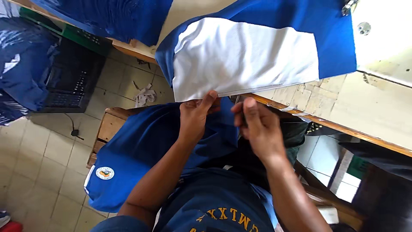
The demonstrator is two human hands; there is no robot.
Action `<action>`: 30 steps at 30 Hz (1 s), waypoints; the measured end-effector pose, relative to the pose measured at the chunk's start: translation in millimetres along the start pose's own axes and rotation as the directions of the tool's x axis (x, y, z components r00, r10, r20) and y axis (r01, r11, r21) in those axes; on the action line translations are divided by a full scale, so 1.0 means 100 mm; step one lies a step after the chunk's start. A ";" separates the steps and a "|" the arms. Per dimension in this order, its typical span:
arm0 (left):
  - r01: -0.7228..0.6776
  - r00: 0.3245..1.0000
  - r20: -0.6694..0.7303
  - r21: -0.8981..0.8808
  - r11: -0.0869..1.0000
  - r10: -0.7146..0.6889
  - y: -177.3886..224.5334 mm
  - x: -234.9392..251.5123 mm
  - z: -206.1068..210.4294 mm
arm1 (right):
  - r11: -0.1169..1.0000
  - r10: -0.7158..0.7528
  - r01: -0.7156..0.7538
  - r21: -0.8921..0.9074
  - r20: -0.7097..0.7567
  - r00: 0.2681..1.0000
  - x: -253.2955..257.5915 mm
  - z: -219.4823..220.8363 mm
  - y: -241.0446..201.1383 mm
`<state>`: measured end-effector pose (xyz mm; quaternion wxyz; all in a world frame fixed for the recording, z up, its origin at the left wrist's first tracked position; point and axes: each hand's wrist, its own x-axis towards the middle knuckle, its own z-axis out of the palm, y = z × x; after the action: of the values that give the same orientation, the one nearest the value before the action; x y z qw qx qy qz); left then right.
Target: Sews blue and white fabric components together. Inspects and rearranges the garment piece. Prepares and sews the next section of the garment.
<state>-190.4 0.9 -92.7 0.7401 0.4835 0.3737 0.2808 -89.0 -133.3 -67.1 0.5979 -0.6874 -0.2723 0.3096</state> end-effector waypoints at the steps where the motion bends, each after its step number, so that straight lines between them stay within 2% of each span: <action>1: 0.017 1.000 0.003 -0.020 1.000 -0.017 0.02 -0.01 -0.04 | 0.981 -0.115 0.108 -0.159 -0.034 0.993 -0.02 -0.16 -0.09; 2: 0.032 0.999 0.019 -0.055 0.998 -0.031 0.03 -0.01 -0.09 | 0.932 -0.203 0.174 -0.317 -0.062 0.977 -0.02 -0.33 -0.17; 4: 0.084 0.995 0.068 -0.146 0.986 -0.074 0.01 0.00 -0.11 | 0.803 -0.306 0.181 -0.567 -0.133 0.943 0.02 -0.63 -0.24; 7: 0.200 0.966 0.210 -0.254 0.946 -0.148 -0.11 -0.04 0.08 | 0.655 -0.338 0.119 -0.746 -0.149 0.929 0.06 -0.85 -0.16; 10: 0.257 0.938 0.299 -0.262 0.930 -0.175 -0.17 -0.09 0.38 | 0.641 -0.344 0.104 -0.761 -0.163 0.925 -0.02 -0.76 -0.14; 14: 0.266 0.942 0.245 -0.138 0.954 -0.227 -0.13 -0.18 0.69 | 0.658 -0.383 0.140 -0.740 -0.170 0.908 -0.17 -0.67 -0.07; 18: 0.238 0.953 0.201 -0.043 0.970 -0.225 -0.16 -0.24 0.81 | 0.700 -0.420 0.169 -0.694 -0.209 0.883 -0.26 -0.70 -0.02; 20: 0.213 0.957 0.207 -0.027 0.977 -0.203 -0.17 -0.23 0.81 | 0.785 -0.405 0.185 -0.592 -0.264 0.875 -0.33 -0.70 0.00; 21: 0.201 0.958 0.213 -0.021 0.979 -0.192 -0.17 -0.23 0.80 | 0.846 -0.348 0.176 -0.503 -0.272 0.897 -0.39 -0.69 0.03; 24: 0.178 0.960 0.219 -0.005 0.984 -0.173 -0.18 -0.21 0.78 | 0.987 -0.097 0.072 -0.145 -0.175 0.980 -0.46 -0.56 0.24; 26: 0.168 0.965 0.206 -0.006 0.986 -0.163 -0.20 -0.21 0.78 | 0.992 0.064 -0.048 0.116 -0.135 0.989 -0.41 -0.45 0.36; 28: 0.165 0.969 0.190 -0.008 0.986 -0.161 -0.22 -0.21 0.79 | 0.932 0.182 -0.149 0.332 -0.072 0.981 -0.32 -0.40 0.41; 30: 0.164 0.971 0.176 -0.008 0.986 -0.160 -0.23 -0.21 0.79 | 0.893 0.214 -0.179 0.413 -0.039 0.976 -0.23 -0.36 0.39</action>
<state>-135.9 -63.9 -88.3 0.7957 0.4660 0.3424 0.1801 -77.0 -179.8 -99.9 0.7041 -0.5842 -0.1059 0.3895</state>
